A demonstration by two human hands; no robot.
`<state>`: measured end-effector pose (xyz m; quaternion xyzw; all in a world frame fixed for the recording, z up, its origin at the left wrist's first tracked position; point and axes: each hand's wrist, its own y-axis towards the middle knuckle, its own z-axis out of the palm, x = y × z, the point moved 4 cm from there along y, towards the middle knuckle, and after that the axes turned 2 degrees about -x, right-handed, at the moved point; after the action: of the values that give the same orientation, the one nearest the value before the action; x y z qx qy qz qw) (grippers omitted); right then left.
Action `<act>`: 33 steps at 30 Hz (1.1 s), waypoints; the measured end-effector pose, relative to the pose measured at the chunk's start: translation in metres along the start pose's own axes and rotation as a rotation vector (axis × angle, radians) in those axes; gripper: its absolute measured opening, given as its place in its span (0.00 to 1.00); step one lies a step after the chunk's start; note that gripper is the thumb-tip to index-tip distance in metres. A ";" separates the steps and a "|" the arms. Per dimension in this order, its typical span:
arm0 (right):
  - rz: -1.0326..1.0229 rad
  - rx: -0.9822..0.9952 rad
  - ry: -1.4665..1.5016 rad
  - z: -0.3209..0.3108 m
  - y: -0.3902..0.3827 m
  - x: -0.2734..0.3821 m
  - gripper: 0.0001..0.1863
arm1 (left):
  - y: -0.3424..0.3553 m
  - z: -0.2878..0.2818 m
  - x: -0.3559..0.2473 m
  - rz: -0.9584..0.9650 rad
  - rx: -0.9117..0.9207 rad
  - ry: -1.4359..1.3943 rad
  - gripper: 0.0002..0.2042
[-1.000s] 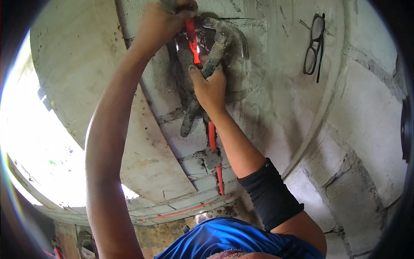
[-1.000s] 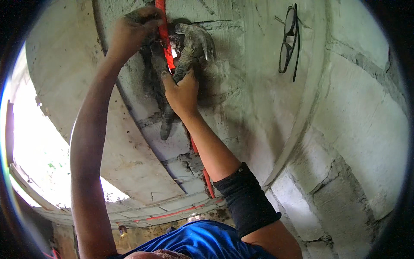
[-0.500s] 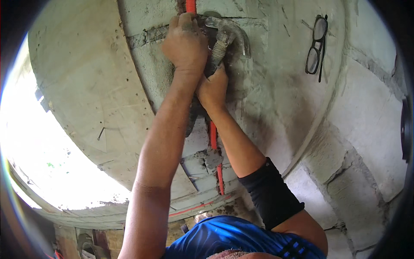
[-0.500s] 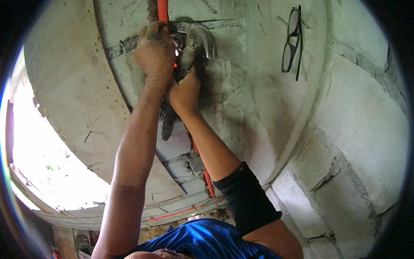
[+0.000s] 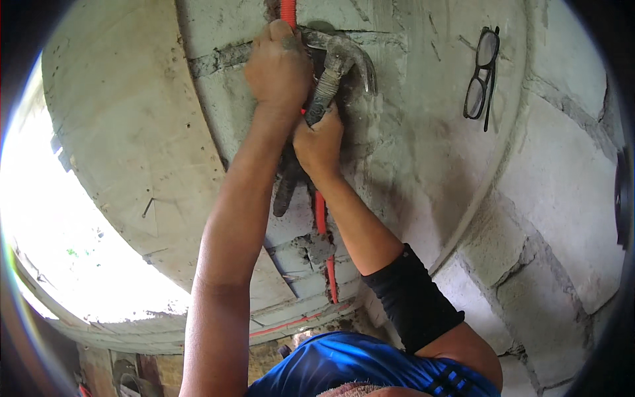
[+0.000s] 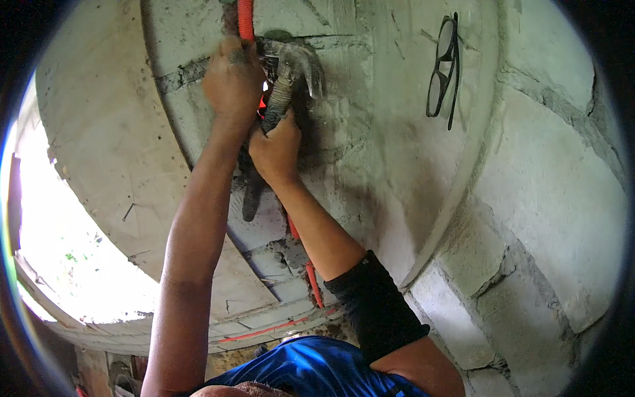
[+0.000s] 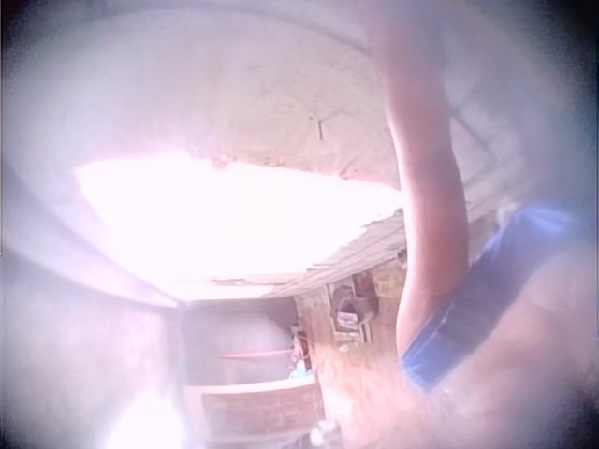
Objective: The person catches a piece of concrete debris, uses it along with mortar to fill a hole in a block wall around a red conduit, and then hammers a nail into a nearby concrete pillar.
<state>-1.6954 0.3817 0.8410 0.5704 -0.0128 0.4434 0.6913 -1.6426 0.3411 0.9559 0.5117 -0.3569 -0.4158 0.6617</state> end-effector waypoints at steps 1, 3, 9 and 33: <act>-0.016 0.000 -0.023 0.000 0.000 -0.001 0.20 | 0.000 0.002 0.000 -0.024 0.013 0.005 0.08; -0.005 -0.001 -0.013 0.001 -0.001 -0.005 0.19 | 0.002 0.004 0.000 -0.032 0.018 0.022 0.08; 0.023 -0.029 0.021 -0.001 -0.005 0.000 0.19 | -0.001 0.008 -0.002 0.028 -0.023 0.053 0.11; -0.009 0.075 0.038 -0.004 -0.008 -0.013 0.23 | -0.007 0.004 -0.001 -0.141 -0.191 -0.239 0.09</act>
<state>-1.6996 0.3774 0.8265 0.5872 0.0196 0.4512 0.6717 -1.6482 0.3392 0.9500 0.4172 -0.3548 -0.5512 0.6294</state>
